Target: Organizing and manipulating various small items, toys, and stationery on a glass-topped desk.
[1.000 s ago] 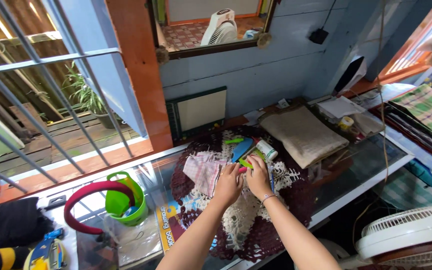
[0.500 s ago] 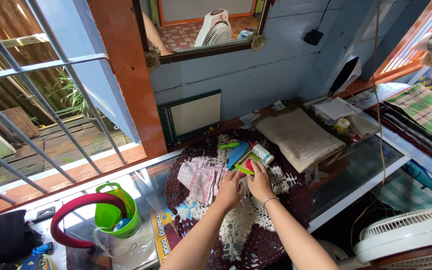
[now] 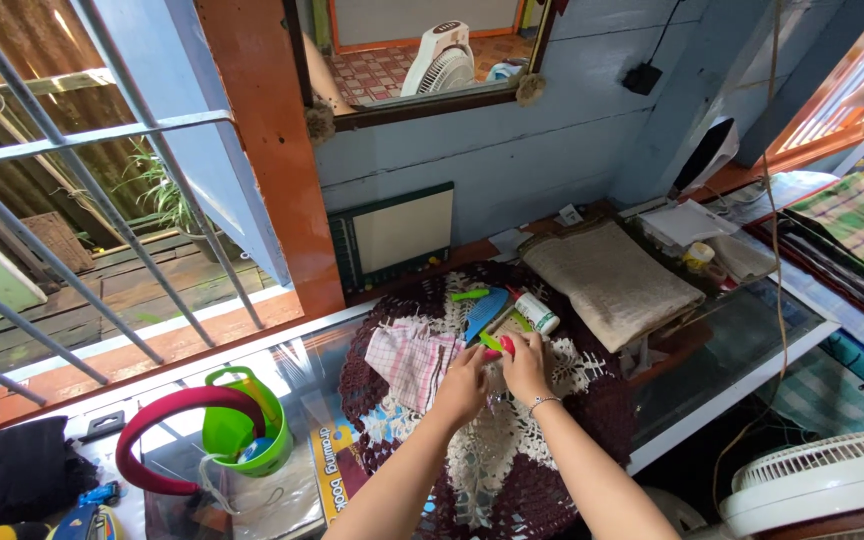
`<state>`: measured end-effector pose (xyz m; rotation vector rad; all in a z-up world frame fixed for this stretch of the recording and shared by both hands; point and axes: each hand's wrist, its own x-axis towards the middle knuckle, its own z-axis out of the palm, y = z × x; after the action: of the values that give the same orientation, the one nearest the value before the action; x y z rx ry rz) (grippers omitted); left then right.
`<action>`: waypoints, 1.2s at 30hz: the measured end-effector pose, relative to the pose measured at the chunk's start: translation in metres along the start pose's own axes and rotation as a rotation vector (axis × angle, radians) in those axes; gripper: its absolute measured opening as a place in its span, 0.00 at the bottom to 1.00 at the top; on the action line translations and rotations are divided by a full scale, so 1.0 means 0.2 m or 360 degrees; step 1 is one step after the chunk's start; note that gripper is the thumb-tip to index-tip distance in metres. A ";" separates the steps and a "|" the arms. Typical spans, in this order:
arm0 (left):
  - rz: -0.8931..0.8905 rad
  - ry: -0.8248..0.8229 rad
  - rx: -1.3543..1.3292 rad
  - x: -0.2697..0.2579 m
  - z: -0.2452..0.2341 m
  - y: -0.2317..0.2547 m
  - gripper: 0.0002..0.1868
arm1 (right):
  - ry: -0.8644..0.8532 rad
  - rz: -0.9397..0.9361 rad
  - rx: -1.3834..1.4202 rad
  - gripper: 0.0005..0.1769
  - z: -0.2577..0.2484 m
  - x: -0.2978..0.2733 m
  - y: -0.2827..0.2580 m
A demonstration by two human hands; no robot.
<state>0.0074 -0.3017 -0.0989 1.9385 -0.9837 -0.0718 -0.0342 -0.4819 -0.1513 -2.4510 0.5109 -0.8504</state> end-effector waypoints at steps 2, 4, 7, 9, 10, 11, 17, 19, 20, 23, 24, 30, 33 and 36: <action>0.0008 -0.0004 0.0018 0.00 -0.01 -0.01 0.30 | 0.0007 -0.0008 0.0027 0.22 -0.02 0.00 -0.04; 0.0014 -0.0004 0.0041 -0.01 -0.03 -0.01 0.29 | 0.0013 -0.0019 0.0058 0.21 -0.07 0.00 -0.13; 0.0048 0.0020 -0.0005 -0.02 -0.06 -0.01 0.29 | -0.0032 0.0019 0.0099 0.20 -0.15 0.00 -0.29; 0.0066 0.0072 -0.0018 -0.03 -0.06 -0.05 0.29 | 0.0019 -0.0046 0.0220 0.20 -0.16 0.00 -0.36; 0.0064 0.0078 -0.0015 -0.03 -0.11 0.00 0.29 | 0.0016 -0.0053 0.0223 0.20 -0.16 0.01 -0.40; 0.0057 0.0097 -0.0098 -0.04 -0.15 0.04 0.29 | 0.0039 -0.0067 0.0307 0.20 -0.16 0.01 -0.44; 0.0015 0.0389 -0.0166 -0.11 -0.32 0.08 0.29 | 0.0029 -0.0198 0.0638 0.20 -0.13 0.02 -0.66; 0.0019 0.0490 -0.0170 -0.14 -0.38 0.07 0.27 | 0.0016 -0.0280 0.0714 0.20 -0.09 0.02 -0.72; 0.0008 0.0533 -0.0132 -0.16 -0.41 0.07 0.27 | -0.0031 -0.0233 0.0789 0.19 -0.07 0.02 -0.75; 0.0024 0.0688 -0.0085 -0.21 -0.50 0.04 0.26 | -0.0162 -0.0121 0.1003 0.20 0.02 0.01 -0.84; 0.0062 0.0774 -0.0088 -0.23 -0.52 0.03 0.24 | -0.0228 -0.0035 0.1125 0.20 0.05 0.01 -0.87; 0.0082 0.1073 0.0167 -0.35 -0.81 0.09 0.21 | -0.0241 0.0023 0.1500 0.18 0.16 -0.02 -1.18; -0.0010 0.1144 0.0234 -0.44 -0.96 0.14 0.21 | -0.0283 0.0013 0.1605 0.18 0.21 -0.06 -1.33; -0.0097 0.1222 0.0222 -0.53 -1.07 0.10 0.19 | -0.0352 -0.0016 0.1756 0.18 0.28 -0.10 -1.47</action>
<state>0.0136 -0.0853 0.0037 1.8753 -0.4184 0.6740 0.0415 -0.2160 -0.0359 -1.4828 -0.0779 -0.5990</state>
